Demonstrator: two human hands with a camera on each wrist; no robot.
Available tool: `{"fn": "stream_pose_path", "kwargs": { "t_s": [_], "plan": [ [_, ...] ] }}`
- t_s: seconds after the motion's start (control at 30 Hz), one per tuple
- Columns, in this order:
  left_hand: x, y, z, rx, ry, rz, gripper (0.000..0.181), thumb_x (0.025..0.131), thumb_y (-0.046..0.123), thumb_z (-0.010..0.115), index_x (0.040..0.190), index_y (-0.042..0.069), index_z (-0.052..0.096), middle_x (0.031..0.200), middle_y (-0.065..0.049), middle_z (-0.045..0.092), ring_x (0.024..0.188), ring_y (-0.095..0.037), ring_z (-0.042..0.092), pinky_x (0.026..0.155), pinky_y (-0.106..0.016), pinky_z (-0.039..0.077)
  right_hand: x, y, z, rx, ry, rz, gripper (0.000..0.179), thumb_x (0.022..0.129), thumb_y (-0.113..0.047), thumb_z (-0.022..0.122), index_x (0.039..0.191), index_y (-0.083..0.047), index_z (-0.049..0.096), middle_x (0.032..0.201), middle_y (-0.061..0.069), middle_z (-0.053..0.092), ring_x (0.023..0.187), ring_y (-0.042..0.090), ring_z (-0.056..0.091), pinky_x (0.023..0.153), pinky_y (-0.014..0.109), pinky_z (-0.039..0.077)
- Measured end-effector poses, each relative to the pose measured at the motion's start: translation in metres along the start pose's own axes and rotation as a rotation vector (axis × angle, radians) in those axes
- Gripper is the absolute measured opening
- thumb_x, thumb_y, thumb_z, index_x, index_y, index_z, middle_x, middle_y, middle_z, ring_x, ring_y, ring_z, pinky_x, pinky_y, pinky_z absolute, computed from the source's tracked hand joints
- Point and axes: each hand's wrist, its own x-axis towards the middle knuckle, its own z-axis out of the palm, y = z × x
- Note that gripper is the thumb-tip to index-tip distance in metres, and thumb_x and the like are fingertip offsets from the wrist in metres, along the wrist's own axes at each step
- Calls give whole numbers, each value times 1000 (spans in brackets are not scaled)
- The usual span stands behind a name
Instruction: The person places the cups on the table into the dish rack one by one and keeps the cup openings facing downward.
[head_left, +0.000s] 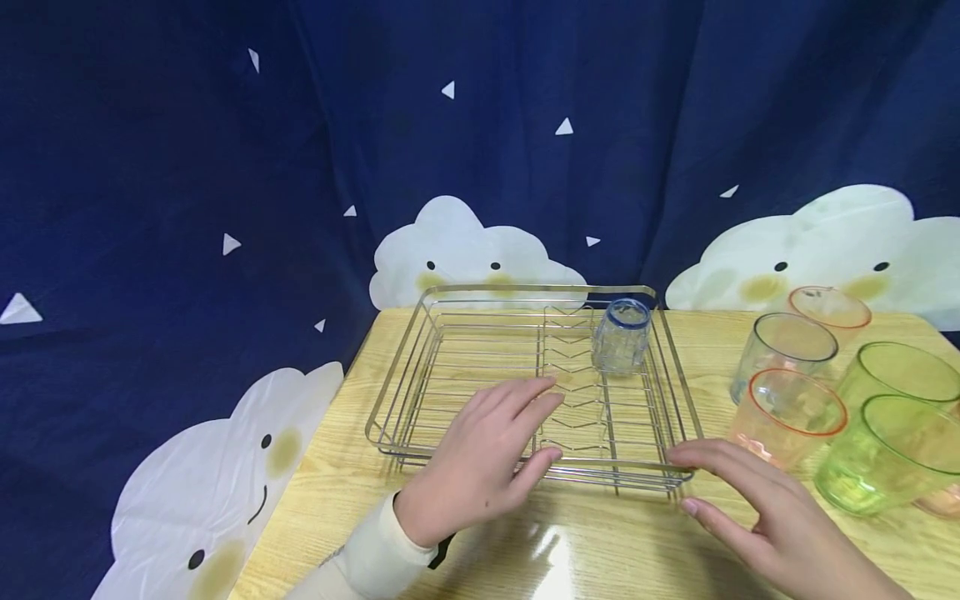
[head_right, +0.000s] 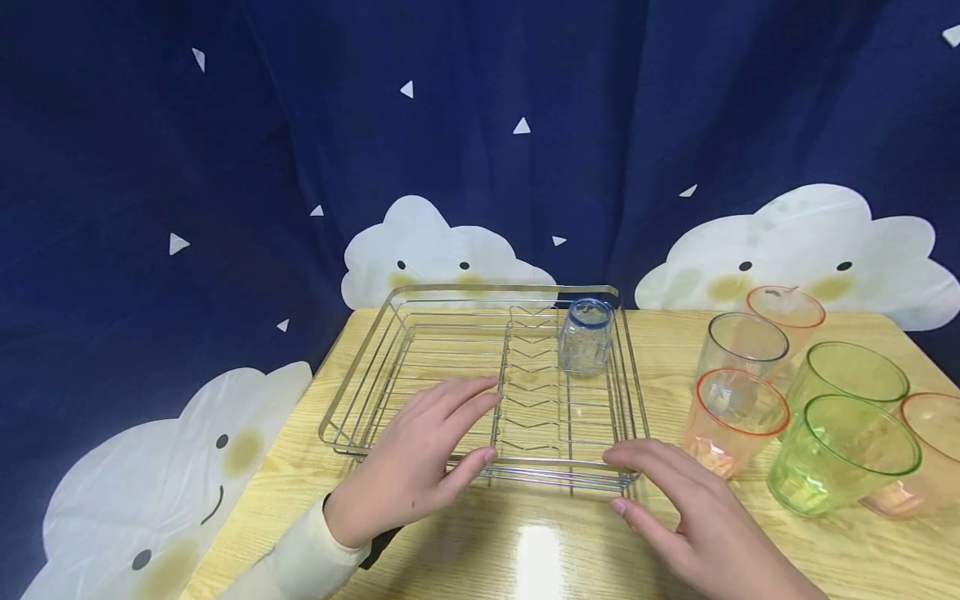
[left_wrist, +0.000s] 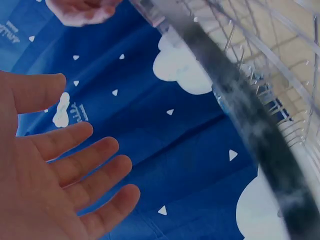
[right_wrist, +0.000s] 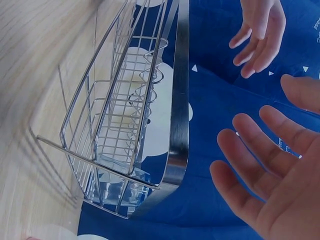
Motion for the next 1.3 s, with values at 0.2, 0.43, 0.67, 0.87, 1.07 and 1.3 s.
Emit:
{"fn": "stream_pose_path", "kwargs": {
  "t_s": [0.2, 0.43, 0.67, 0.87, 1.07, 1.3],
  "plan": [
    [-17, 5, 3, -28, -38, -29, 48, 94, 39, 64, 136, 17, 55, 143, -1, 56, 130, -18, 54, 107, -38, 47, -1, 1, 0, -5, 6, 6, 56, 71, -6, 84, 122, -20, 65, 118, -9, 65, 121, -12, 47, 108, 3, 27],
    [-26, 5, 7, -33, -69, -69, 47, 96, 40, 60, 136, 18, 56, 143, 1, 57, 131, -16, 54, 107, -37, 47, 0, 4, -1, 3, 8, -1, 58, 72, -6, 83, 125, -22, 64, 119, -7, 66, 123, -12, 47, 113, 6, 24],
    [-29, 5, 11, -49, -76, -78, 49, 96, 41, 59, 139, 18, 55, 145, 1, 55, 134, -16, 52, 110, -36, 45, 1, 6, -13, -36, 28, 78, 61, 71, -2, 84, 124, -24, 65, 121, -9, 65, 122, -15, 46, 101, -2, 27],
    [-32, 6, 13, -60, -63, -67, 49, 95, 41, 61, 138, 18, 55, 145, 1, 55, 132, -16, 54, 110, -36, 46, 2, 13, -31, -61, 74, 135, 65, 68, 3, 83, 124, -25, 65, 126, -20, 59, 123, -18, 44, 96, -3, 28],
    [-32, 8, 12, -76, -81, -81, 49, 95, 42, 60, 137, 19, 55, 145, 0, 55, 133, -16, 53, 109, -37, 46, 0, 18, -37, -64, 98, 140, 64, 67, 5, 84, 122, -22, 67, 127, -23, 59, 120, -18, 47, 95, -3, 30],
    [-32, 8, 12, -76, -81, -83, 50, 96, 44, 58, 139, 19, 55, 146, 1, 55, 133, -16, 52, 110, -37, 45, 3, 16, -44, -81, 90, 182, 56, 74, 1, 81, 123, -22, 67, 127, -27, 56, 122, -21, 43, 94, -4, 27]
  ]
}}
